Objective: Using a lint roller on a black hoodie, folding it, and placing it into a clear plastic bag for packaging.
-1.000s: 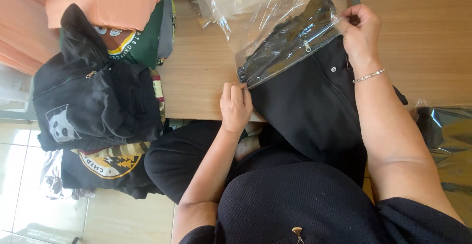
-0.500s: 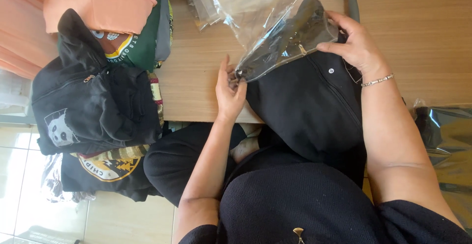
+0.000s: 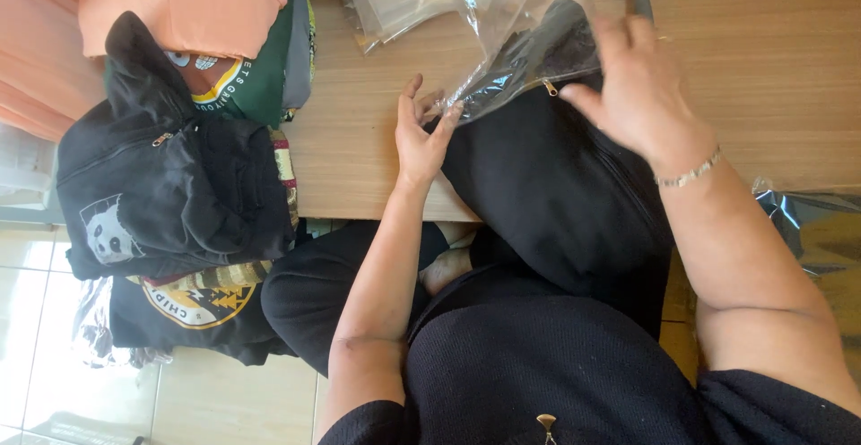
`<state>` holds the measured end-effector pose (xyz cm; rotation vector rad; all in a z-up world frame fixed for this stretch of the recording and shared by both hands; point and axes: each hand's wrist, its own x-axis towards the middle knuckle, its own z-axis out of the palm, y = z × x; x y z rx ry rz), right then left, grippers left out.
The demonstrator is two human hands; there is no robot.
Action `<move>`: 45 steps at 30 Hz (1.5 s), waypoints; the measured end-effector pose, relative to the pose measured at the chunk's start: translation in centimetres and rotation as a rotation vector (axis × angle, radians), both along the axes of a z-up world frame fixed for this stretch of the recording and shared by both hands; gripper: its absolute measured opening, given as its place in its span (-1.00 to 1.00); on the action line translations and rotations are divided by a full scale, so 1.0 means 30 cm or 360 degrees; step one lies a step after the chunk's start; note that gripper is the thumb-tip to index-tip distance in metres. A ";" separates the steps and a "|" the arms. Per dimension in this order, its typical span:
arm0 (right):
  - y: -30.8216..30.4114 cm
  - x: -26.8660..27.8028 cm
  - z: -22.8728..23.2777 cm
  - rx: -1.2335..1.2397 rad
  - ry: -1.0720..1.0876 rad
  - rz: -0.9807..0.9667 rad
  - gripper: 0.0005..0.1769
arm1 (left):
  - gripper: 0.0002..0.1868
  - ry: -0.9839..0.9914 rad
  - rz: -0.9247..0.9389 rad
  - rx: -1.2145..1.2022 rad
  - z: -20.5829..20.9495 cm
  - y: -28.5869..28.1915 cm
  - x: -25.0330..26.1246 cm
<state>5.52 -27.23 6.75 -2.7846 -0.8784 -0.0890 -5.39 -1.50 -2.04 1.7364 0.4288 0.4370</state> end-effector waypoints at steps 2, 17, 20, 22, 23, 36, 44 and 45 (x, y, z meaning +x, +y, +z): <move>0.033 -0.097 0.018 -0.0020 -0.0047 0.0201 -0.20 | -0.17 -0.0061 -0.0011 0.0069 -0.055 0.022 0.017; 0.356 -0.376 -0.138 -0.0294 -0.0129 0.0335 0.25 | -0.86 -0.0421 -0.0122 0.0089 -0.166 0.070 0.151; 0.364 -0.376 -0.174 -0.0254 -0.0094 0.0300 0.29 | -0.91 -0.0382 -0.0103 0.0033 -0.180 0.067 0.151; 0.362 -0.359 -0.202 -0.0192 -0.0088 0.0296 0.30 | -0.91 -0.0387 -0.0104 0.0006 -0.165 0.057 0.144; 0.361 -0.347 -0.216 -0.0164 -0.0176 0.0319 0.12 | -0.93 -0.0362 -0.0085 0.0031 -0.151 0.052 0.140; 0.223 -0.234 -0.226 0.0581 -0.0200 0.0192 -0.38 | -0.96 -0.0220 0.0197 0.0259 -0.197 0.124 0.080; 0.155 -0.229 -0.195 0.1087 -0.0339 0.0225 -0.49 | -0.88 -0.0347 0.0391 0.0314 -0.153 0.013 0.110; 0.150 -0.234 -0.189 0.1135 -0.0325 0.0263 -0.50 | -0.89 -0.0415 0.0367 0.0139 -0.139 -0.004 0.116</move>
